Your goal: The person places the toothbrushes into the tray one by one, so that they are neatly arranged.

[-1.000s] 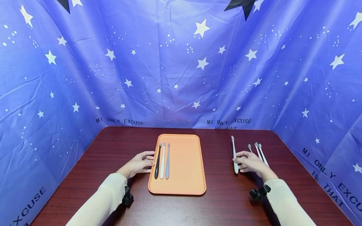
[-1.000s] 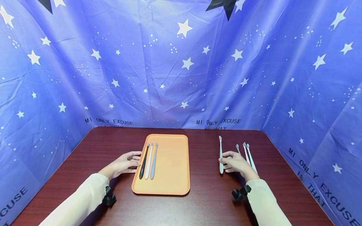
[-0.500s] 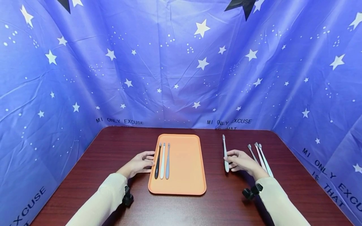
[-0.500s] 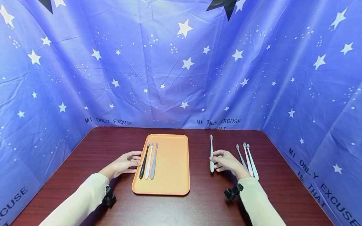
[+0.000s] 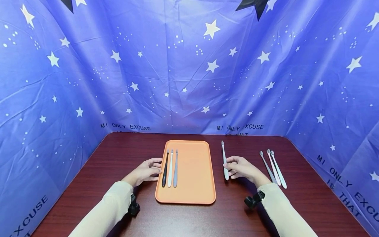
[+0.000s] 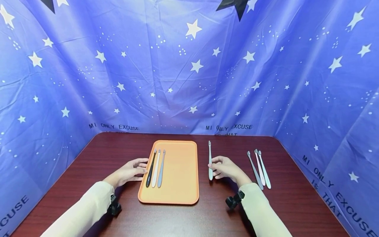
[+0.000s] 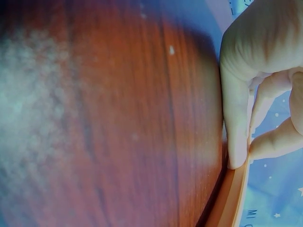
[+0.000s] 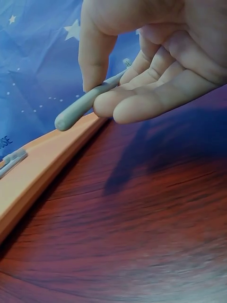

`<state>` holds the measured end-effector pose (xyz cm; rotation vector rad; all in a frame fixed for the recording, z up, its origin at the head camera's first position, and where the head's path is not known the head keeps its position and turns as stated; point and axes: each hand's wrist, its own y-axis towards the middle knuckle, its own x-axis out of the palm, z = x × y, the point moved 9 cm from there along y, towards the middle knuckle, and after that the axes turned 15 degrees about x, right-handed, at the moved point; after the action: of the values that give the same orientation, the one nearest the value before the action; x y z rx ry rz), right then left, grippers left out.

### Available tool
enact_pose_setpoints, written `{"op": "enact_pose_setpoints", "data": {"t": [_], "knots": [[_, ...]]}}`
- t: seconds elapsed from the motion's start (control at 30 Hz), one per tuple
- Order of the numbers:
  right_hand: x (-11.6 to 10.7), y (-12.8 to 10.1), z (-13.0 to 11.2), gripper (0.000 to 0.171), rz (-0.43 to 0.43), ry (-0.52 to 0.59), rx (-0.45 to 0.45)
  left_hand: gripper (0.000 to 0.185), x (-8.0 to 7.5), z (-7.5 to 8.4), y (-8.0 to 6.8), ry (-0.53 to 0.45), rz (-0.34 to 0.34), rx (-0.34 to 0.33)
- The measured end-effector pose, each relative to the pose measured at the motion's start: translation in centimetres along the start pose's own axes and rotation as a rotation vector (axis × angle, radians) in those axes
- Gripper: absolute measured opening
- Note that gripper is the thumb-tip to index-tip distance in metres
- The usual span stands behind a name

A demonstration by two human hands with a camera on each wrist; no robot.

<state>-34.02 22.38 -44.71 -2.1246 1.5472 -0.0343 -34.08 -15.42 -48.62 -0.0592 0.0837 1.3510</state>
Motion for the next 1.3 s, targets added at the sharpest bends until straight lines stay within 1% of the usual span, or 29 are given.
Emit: {"op": "enact_pose_setpoints", "data": {"t": [0.23,0.43,0.63,0.83,1.07,1.3], "knots": [[1.7,0.5,-0.8,0.051,-0.038,0.020,-0.009,0.060,0.0,0.0,0.0,-0.006,-0.008,0.003],[3.5,0.5,-1.9,0.052,-0.072,0.022,-0.023,0.060,0.0,-0.1,0.0,-0.012,-0.006,-0.003],[5.4,1.0,-2.4,0.046,-0.125,0.025,-0.038,0.060,0.0,0.0,0.0,-0.010,-0.006,-0.008],[7.3,1.6,-2.8,0.047,-0.162,0.047,-0.024,0.060,0.0,-0.1,0.0,-0.012,-0.004,-0.006],[9.3,2.2,-3.0,0.045,-0.166,0.043,-0.003,0.060,0.0,-0.2,0.1,-0.013,-0.009,-0.003],[11.2,2.7,-3.1,0.044,-0.212,0.062,0.000,0.060,0.1,0.1,-0.2,-0.004,-0.019,-0.002]]}}
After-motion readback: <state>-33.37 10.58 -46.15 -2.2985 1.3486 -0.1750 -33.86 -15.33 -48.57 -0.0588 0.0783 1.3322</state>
